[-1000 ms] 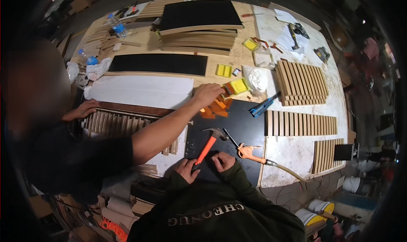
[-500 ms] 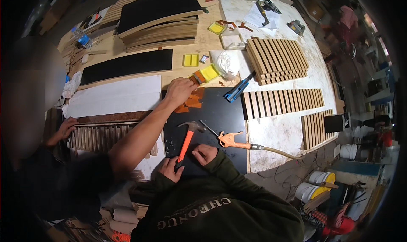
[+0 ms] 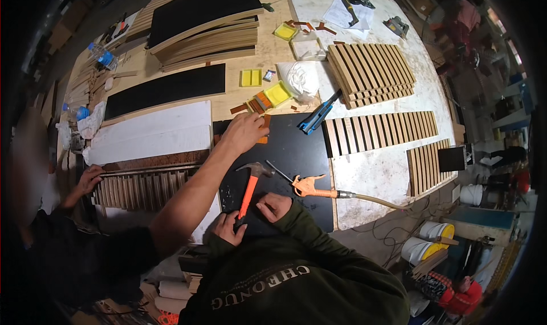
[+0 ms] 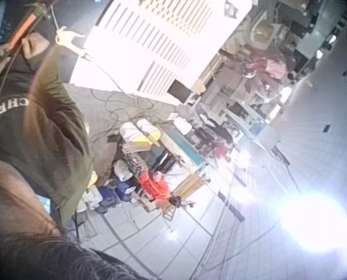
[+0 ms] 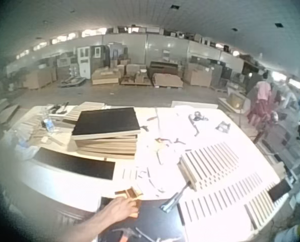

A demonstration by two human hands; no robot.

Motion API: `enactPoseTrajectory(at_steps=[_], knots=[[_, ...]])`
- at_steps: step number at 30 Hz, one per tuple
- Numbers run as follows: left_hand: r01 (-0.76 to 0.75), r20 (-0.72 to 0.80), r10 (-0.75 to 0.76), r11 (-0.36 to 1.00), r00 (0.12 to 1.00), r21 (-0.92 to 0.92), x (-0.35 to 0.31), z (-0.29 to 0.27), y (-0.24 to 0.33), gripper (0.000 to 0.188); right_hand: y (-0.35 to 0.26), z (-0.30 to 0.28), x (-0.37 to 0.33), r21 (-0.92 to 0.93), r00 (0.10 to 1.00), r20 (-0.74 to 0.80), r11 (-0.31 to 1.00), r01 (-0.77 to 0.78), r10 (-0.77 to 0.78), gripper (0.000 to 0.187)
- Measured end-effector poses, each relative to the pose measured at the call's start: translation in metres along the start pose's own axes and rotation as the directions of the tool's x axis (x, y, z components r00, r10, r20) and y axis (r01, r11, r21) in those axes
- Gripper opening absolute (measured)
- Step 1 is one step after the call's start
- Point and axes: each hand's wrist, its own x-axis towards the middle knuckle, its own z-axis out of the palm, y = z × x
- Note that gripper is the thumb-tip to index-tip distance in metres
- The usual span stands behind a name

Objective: The person aligns wooden slats onto a template alongside a coworker, uses an air blow gun over the wooden pieces, taps the slats with a hammer, and positions a panel over the assembly.

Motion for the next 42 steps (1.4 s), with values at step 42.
enactPoseTrajectory(at_steps=[42], knots=[[-0.07, -0.263, 0.054, 0.996, 0.963, -0.05, 0.01, -0.008, 0.007, 0.012, -0.001, 0.0, 0.001, -0.03, 1.0, 0.001, 0.999, 0.02, -0.02, 0.012]])
